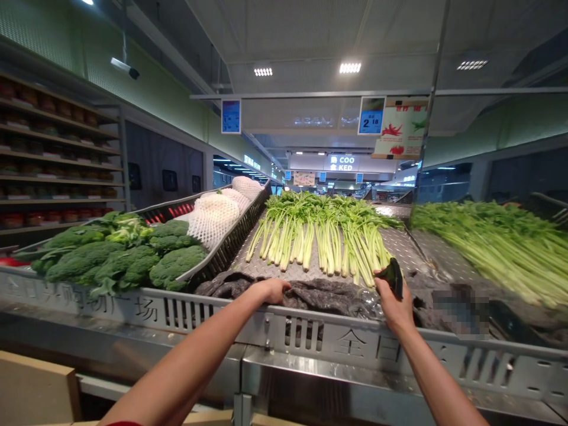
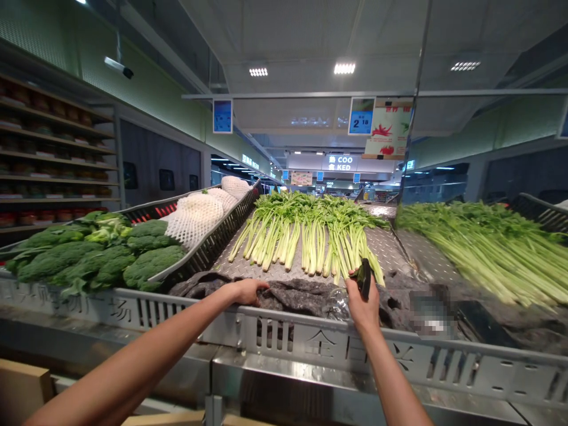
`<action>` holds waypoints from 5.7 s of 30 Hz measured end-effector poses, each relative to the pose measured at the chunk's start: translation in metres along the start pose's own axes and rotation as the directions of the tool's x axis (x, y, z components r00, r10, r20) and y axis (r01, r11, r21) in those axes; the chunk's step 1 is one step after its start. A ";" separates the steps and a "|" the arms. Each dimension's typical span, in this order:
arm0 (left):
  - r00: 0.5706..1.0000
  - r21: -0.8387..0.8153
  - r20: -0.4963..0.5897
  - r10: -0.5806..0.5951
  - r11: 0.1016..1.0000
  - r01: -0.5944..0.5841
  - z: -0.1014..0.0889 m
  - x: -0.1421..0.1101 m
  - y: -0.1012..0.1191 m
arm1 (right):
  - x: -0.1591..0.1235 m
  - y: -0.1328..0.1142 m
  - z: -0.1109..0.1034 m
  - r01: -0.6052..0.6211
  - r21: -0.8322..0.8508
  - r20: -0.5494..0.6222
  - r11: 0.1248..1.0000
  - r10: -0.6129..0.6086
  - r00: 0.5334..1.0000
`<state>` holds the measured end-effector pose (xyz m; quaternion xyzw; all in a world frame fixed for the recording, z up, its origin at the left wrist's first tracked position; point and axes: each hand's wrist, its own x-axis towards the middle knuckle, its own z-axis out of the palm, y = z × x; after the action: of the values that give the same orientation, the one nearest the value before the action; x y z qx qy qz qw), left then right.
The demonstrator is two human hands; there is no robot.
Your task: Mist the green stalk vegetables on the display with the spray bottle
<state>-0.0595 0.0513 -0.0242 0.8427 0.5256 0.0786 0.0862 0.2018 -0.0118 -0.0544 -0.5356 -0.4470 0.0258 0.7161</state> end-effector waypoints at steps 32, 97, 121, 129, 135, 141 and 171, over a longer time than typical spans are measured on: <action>0.992 0.244 -0.099 -0.084 0.964 0.106 -0.011 0.012 0.005 | -0.001 -0.001 -0.001 0.034 -0.015 0.049 0.999 -0.033 0.998; 0.914 -0.757 -0.354 0.197 0.514 -0.404 0.059 0.008 0.139 | 0.015 -0.056 -0.003 0.096 -0.193 0.044 0.977 -0.089 0.995; 0.919 -0.808 -0.386 0.081 0.451 -0.379 0.054 0.005 0.137 | 0.019 -0.053 0.012 0.087 -0.190 0.043 0.978 -0.081 0.996; 0.875 -0.827 -0.468 0.123 0.289 -0.482 0.057 0.011 0.135 | 0.009 -0.062 0.020 0.084 -0.204 0.124 0.975 -0.060 0.991; 0.852 -0.844 -0.521 0.058 0.116 -0.524 0.043 0.014 0.129 | -0.002 -0.075 0.037 0.112 -0.159 0.189 0.981 -0.081 0.979; 0.835 -0.794 -0.548 0.045 0.286 -0.537 0.020 0.014 0.116 | -0.011 -0.090 0.041 0.056 -0.002 0.338 0.998 -0.052 0.940; 0.891 -0.856 -0.452 -0.050 0.303 -0.418 -0.002 -0.005 0.090 | -0.020 -0.026 0.048 -0.030 0.135 0.538 0.990 -0.048 0.842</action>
<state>0.0163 0.0080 -0.0020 0.6548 0.2836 0.5458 0.4392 0.1460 0.0027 -0.0446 -0.4539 -0.6300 0.2030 0.5966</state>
